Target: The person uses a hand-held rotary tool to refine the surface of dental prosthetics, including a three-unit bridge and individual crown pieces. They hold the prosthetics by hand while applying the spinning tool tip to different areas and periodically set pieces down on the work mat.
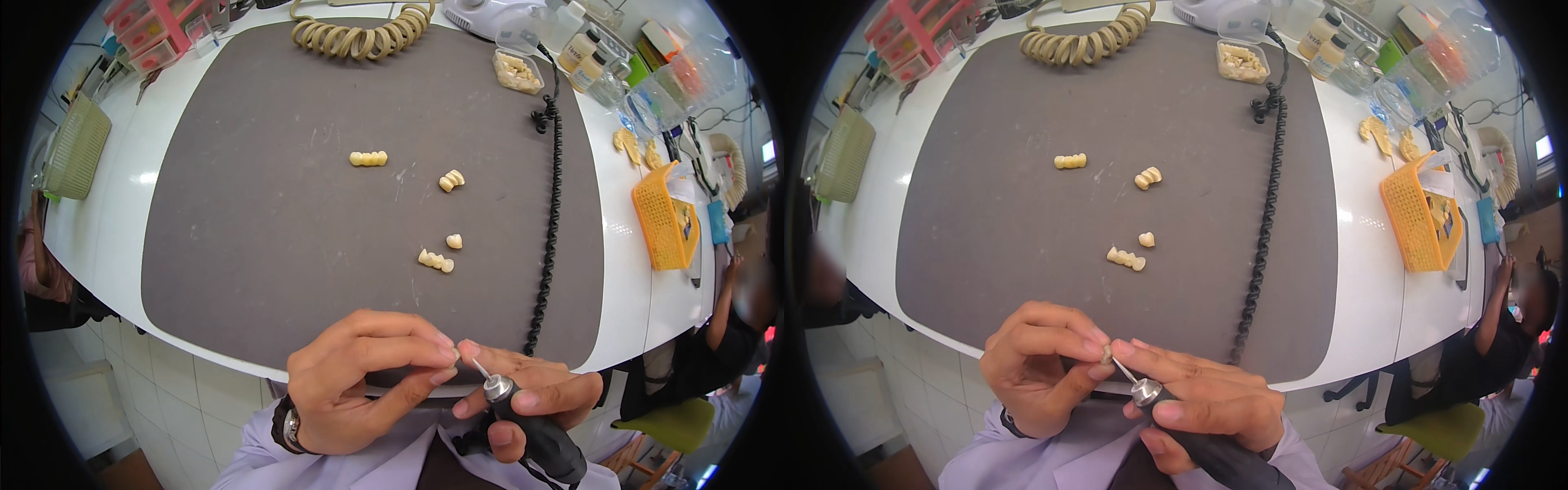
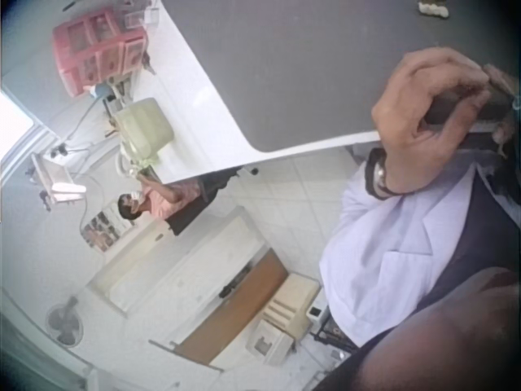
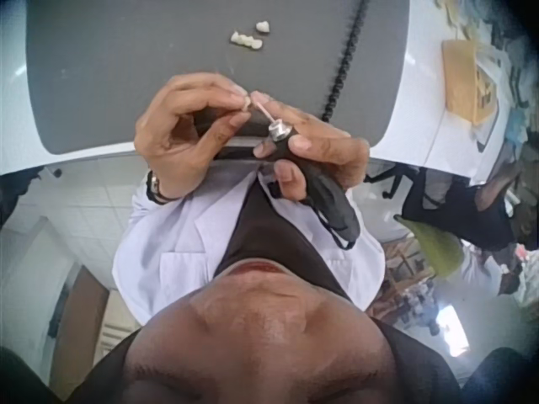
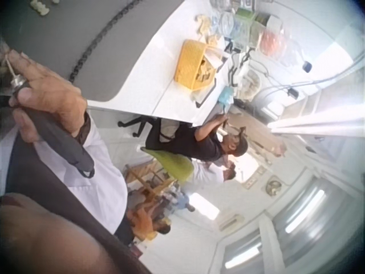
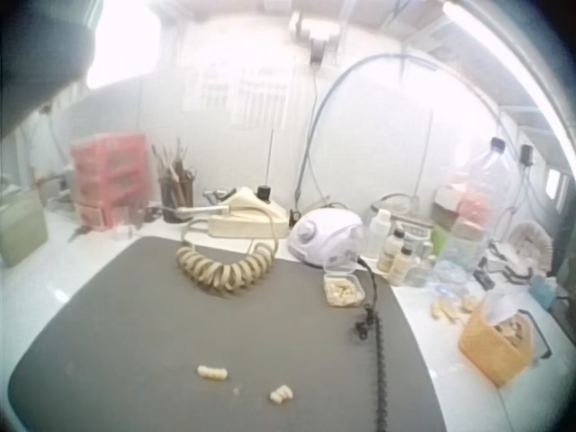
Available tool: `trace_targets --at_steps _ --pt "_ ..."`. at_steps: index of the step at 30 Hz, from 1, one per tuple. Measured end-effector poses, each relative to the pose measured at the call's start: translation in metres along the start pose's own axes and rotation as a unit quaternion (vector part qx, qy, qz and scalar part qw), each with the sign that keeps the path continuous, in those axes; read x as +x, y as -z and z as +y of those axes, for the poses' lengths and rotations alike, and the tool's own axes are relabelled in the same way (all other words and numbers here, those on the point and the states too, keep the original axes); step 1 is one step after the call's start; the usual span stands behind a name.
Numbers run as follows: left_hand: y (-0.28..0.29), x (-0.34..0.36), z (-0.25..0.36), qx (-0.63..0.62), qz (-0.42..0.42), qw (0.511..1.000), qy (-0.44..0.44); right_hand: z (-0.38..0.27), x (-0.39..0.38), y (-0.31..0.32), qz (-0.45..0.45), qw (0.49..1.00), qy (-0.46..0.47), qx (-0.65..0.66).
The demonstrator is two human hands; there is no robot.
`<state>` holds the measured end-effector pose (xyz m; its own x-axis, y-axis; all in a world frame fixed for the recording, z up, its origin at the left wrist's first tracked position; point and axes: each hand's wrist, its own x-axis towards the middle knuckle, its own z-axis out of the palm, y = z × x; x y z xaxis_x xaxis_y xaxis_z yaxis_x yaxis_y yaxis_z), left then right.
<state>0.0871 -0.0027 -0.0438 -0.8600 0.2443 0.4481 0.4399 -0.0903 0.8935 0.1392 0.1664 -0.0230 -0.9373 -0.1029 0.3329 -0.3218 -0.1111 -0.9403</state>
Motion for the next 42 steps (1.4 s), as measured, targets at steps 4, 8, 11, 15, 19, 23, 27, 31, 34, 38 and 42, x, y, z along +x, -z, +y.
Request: trace_targets --at_steps 4,8,11,15,19,23,27,31,34,38,42 --pt "-0.006 -0.004 0.001 -0.054 0.043 0.996 0.052 0.005 0.000 0.004 -0.029 0.998 0.029 -0.038" --pt "-0.002 -0.001 0.002 -0.034 -0.003 0.999 0.028 0.006 0.001 0.004 -0.047 0.994 0.056 -0.076" --pt "-0.003 0.000 0.001 -0.033 -0.001 0.999 0.024 0.004 -0.001 -0.002 -0.003 0.998 0.035 -0.046" --pt "-0.002 0.000 -0.001 -0.028 -0.001 0.999 0.017 0.005 -0.001 0.000 0.005 0.998 0.023 -0.050" --pt "-0.001 0.000 0.002 -0.033 0.006 0.999 0.014 0.001 0.000 -0.003 0.004 0.998 0.027 -0.057" --pt "0.000 -0.001 -0.004 -0.020 -0.009 1.000 -0.020 0.004 -0.003 -0.001 0.003 0.998 0.029 -0.056" --pt "-0.001 -0.002 -0.004 -0.014 0.000 1.000 -0.022 0.003 -0.003 0.000 -0.019 0.997 0.025 -0.073" --pt "-0.001 -0.004 -0.003 0.000 0.007 1.000 -0.027 -0.003 0.002 0.001 -0.052 0.992 0.024 -0.117" --pt "-0.002 -0.005 -0.002 0.000 0.003 1.000 -0.029 0.000 0.000 0.000 -0.041 0.987 0.059 -0.143" --pt "-0.002 -0.005 -0.001 -0.005 0.001 1.000 -0.030 0.001 0.002 0.000 -0.032 0.985 0.079 -0.153" --pt "-0.002 -0.005 0.000 -0.001 0.007 0.999 -0.036 0.003 0.001 0.001 -0.048 0.985 0.089 -0.138"
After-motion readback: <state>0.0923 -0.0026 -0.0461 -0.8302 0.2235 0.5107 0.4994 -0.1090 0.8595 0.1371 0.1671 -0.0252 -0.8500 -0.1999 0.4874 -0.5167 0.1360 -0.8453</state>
